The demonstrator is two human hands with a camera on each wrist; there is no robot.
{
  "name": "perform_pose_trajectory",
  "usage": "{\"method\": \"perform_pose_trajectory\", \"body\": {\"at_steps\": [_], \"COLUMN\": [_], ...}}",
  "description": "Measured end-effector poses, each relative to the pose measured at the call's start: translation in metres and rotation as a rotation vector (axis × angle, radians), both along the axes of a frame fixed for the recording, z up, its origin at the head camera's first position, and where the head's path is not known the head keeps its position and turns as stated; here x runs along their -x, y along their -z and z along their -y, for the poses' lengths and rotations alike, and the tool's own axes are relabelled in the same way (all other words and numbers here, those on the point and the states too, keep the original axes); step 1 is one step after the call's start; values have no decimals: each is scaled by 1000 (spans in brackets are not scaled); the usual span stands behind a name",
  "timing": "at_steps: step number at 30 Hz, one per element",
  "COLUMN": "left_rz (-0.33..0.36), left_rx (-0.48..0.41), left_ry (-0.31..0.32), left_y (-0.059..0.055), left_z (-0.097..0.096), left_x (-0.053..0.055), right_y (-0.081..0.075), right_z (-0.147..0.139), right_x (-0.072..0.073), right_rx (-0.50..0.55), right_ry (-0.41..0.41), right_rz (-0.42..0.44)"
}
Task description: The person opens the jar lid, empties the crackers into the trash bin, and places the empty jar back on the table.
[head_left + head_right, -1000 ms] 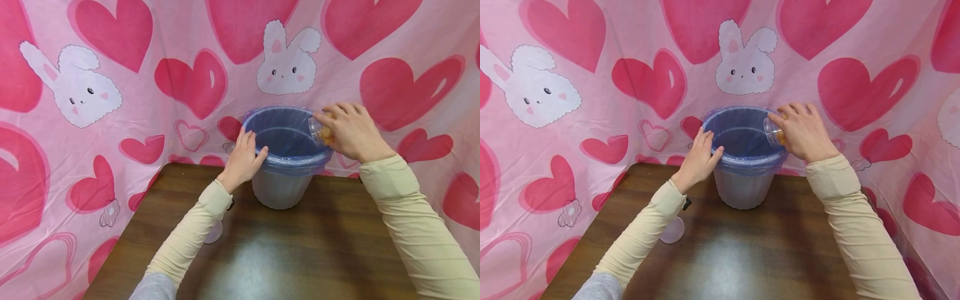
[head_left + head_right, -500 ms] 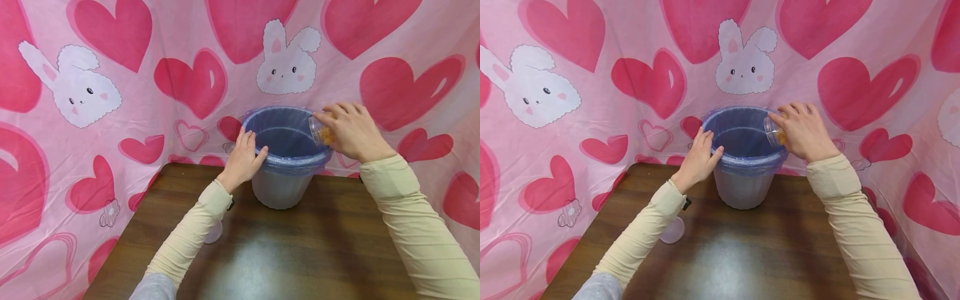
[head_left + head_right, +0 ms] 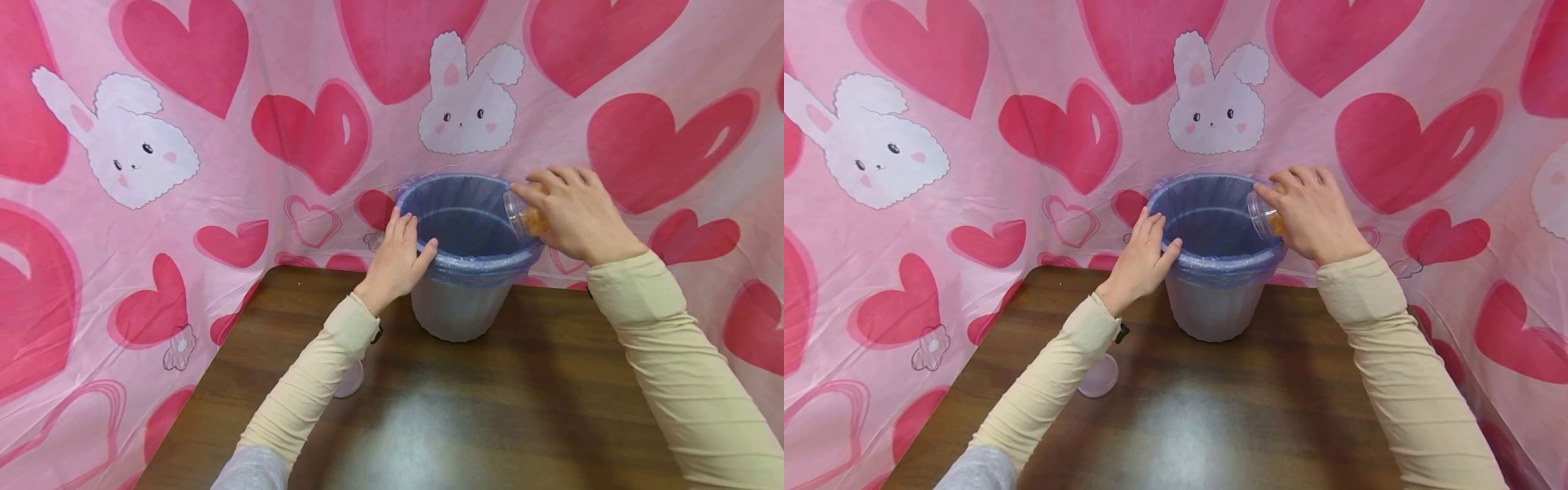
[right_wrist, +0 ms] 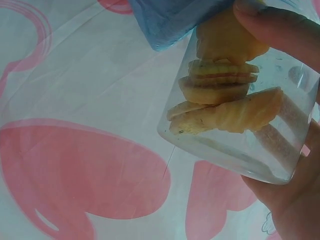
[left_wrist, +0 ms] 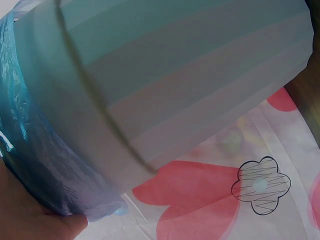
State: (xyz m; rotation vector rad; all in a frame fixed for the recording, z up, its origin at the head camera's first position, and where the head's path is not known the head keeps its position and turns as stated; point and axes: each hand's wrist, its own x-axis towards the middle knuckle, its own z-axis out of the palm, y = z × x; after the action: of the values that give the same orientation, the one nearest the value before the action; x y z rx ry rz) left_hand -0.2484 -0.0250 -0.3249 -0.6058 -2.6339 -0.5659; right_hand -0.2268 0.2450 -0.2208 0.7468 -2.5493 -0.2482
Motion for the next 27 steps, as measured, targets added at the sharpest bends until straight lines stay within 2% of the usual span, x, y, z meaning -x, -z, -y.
{"method": "perform_pose_trajectory", "body": {"at_steps": [10,27], "left_rz": [0,-4], "left_rx": [-1,-7], "left_ry": [1,1], "left_y": [-1,1], "left_z": [0,1], "left_x": [0,1], "right_y": [0,0], "right_z": [0,4], "right_x": [1,3], "right_rx": [-14,-47], "right_ry": [-41,-49], "right_rz": [-28,-39]}}
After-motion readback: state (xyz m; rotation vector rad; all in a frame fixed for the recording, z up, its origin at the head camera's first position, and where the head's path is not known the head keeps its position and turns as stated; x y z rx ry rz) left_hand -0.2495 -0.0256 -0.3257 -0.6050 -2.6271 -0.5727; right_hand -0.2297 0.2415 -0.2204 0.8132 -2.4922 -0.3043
